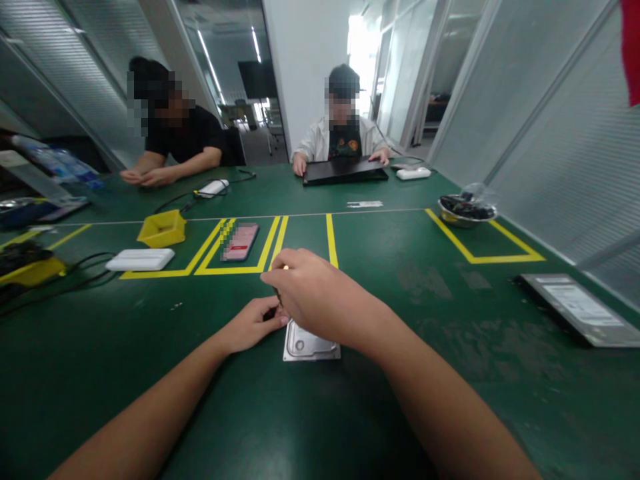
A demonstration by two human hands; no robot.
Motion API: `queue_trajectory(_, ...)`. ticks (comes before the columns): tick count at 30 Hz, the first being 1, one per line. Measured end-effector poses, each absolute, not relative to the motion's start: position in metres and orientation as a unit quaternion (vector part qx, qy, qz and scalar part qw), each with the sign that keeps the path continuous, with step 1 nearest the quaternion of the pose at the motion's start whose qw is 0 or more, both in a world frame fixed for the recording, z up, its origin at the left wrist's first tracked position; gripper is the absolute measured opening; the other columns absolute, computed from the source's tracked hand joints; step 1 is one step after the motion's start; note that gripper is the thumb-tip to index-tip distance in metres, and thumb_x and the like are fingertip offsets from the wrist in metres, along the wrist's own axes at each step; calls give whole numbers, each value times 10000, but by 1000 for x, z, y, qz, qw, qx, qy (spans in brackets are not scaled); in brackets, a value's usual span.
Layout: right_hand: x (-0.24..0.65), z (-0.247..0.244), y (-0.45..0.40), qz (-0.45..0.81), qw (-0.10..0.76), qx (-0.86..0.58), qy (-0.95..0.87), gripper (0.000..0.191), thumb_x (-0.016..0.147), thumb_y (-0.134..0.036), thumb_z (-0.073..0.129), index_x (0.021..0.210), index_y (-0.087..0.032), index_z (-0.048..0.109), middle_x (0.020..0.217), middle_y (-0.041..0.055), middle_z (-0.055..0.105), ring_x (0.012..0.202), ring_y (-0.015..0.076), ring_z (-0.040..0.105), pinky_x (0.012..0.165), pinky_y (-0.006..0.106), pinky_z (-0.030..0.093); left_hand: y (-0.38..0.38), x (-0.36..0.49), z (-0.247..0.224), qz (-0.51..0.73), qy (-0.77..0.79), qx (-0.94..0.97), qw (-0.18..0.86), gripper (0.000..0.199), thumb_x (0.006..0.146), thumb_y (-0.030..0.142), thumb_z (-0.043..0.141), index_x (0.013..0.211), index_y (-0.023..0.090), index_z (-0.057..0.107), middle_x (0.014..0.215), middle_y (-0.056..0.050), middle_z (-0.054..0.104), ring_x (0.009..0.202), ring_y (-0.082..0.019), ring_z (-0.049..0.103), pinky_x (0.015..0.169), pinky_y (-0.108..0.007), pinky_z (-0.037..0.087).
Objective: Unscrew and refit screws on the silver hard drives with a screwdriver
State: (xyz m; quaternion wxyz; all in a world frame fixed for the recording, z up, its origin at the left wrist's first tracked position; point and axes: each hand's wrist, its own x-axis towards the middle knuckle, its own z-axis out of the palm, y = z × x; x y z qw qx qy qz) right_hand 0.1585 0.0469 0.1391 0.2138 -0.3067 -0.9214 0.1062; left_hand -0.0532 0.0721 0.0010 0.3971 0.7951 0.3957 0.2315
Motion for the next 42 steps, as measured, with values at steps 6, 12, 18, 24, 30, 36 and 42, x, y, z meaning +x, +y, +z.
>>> queue_trajectory(6,158,140,50,106,221,-280,-928,263,889,-24,480,1066,-106,656,1065,106,658,1016,202,580,923,360,456,73,-54,-1,230,401,800,382,132,880,257,595,798,156,569,718,45,504,688,-118,460,640,-236,328)
queue_trajectory(12,159,137,52,115,242,-263,-927,265,865,0,460,948,-138,672,1131,93,673,1063,178,605,945,328,468,73,-54,-2,235,399,792,398,121,879,249,597,809,152,583,719,44,515,686,-116,460,644,-233,340)
queue_trajectory(18,160,136,52,121,249,-257,-926,275,869,-3,460,980,-127,680,1161,104,669,1072,175,610,943,319,474,73,-54,-2,236,400,793,395,117,874,248,602,809,152,590,716,45,518,682,-116,464,639,-231,339)
queue_trajectory(24,160,137,47,90,232,-271,-930,250,885,-75,521,1083,-107,670,1169,128,654,1110,219,573,979,372,441,73,-54,-4,236,404,793,390,152,876,273,605,787,153,579,704,46,523,667,-115,456,625,-229,326)
queue_trajectory(30,159,138,46,101,203,-294,-929,275,895,-71,484,1101,-93,665,1100,145,625,1020,215,566,895,352,466,73,-53,-4,234,400,796,390,157,880,282,597,793,153,580,708,42,523,675,-119,463,631,-233,332)
queue_trajectory(36,160,137,51,113,215,-264,-934,312,851,5,469,1073,-110,656,1087,104,668,1039,202,578,940,362,424,74,-54,-6,232,399,797,389,156,884,284,591,800,154,573,724,37,516,686,-121,462,648,-237,344)
queue_trajectory(42,160,139,50,106,219,-266,-933,246,885,-29,483,1025,-119,664,1056,101,670,1005,192,582,920,343,426,74,-54,-7,229,404,798,385,181,890,311,583,804,152,576,728,29,523,690,-127,466,646,-241,347)
